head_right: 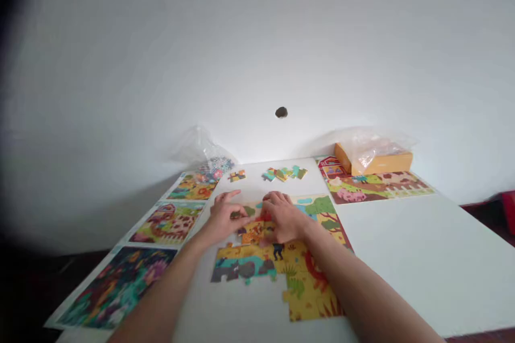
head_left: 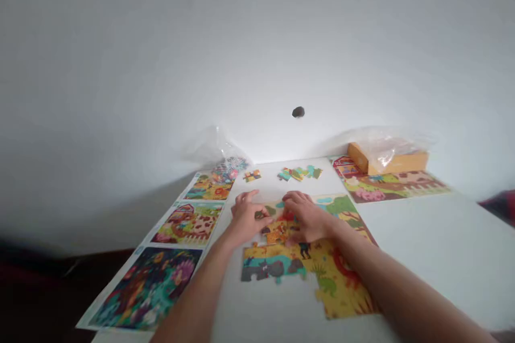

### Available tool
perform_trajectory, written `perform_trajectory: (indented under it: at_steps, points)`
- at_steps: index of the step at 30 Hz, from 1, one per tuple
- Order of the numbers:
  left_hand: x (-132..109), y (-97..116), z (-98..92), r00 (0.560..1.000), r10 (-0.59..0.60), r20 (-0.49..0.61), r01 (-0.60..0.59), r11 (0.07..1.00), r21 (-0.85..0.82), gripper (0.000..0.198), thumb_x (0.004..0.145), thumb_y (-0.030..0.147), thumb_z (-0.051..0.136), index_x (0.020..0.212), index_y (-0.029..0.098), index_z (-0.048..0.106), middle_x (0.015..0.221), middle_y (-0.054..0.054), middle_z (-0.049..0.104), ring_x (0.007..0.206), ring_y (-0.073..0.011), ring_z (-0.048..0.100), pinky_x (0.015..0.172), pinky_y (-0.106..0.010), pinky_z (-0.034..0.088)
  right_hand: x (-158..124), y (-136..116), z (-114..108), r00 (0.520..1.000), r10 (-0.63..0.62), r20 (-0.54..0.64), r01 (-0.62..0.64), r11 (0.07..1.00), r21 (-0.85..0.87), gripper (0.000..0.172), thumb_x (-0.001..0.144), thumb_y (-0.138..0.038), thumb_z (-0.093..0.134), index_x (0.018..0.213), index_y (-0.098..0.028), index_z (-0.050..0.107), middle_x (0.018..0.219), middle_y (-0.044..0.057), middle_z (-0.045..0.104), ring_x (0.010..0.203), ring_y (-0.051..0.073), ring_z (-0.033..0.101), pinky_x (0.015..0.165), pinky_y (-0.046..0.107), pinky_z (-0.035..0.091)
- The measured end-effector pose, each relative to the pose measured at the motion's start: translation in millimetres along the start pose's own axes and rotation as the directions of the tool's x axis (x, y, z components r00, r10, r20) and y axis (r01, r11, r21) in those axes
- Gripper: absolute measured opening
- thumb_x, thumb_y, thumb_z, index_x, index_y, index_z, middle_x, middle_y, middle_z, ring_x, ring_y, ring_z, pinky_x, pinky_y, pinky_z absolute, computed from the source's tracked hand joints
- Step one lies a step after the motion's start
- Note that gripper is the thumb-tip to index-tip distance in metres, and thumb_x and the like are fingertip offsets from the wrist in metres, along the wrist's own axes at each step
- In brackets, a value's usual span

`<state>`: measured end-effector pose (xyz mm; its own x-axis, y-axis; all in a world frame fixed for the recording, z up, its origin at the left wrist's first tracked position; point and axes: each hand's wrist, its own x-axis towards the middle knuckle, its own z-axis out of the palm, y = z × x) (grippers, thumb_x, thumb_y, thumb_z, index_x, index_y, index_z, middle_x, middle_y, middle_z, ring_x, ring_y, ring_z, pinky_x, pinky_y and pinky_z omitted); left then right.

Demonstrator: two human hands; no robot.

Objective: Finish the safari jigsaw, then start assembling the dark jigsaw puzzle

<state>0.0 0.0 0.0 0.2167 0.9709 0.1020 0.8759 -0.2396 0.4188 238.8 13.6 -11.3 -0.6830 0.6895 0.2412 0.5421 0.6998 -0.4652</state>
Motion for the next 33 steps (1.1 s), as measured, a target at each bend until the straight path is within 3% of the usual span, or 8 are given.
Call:
perform_trajectory:
  at_steps: [26,30,33]
  points:
    - [0,3,-2.1,1.0,0.009,0.024,-0.009,1.0,0.014,0.008,0.076,0.032,0.078,0.075,0.025,0.077,0.145,-0.006,0.052,0.138,-0.0375,0.037,0.111,-0.057,0.035,-1,-5,-7,0.999,0.019,0.045,-0.02,1.0,0.012,0.055,0.06,-0.059,0.085,0.098,-0.022,0.07,0.139,0.015,0.047,0.135,0.038,0.038,0.109,0.057,0.034]
    - [-3,6,-7.9,0.996,0.064,0.053,-0.064,0.998,-0.011,0.011,0.073,0.034,0.081,0.081,0.027,0.078,0.149,-0.006,0.048,0.141,-0.0387,0.033,0.112,-0.059,0.033,-2,-4,-6,0.999,0.026,0.041,-0.027,1.0,0.01,0.056,0.061,-0.06,0.085,0.1,-0.022,0.072,0.138,0.015,0.047,0.134,0.038,0.04,0.109,0.057,0.034]
    - [-5,7,-11.9,0.979,0.145,0.142,-0.141,0.989,-0.039,0.024,0.067,0.04,0.087,0.087,0.032,0.079,0.157,-0.003,0.039,0.146,-0.0414,0.023,0.116,-0.062,0.026,-2,-4,-5,0.999,0.02,0.037,-0.021,1.0,0.013,0.056,0.061,-0.06,0.085,0.102,-0.023,0.073,0.138,0.015,0.047,0.133,0.038,0.04,0.108,0.057,0.035]
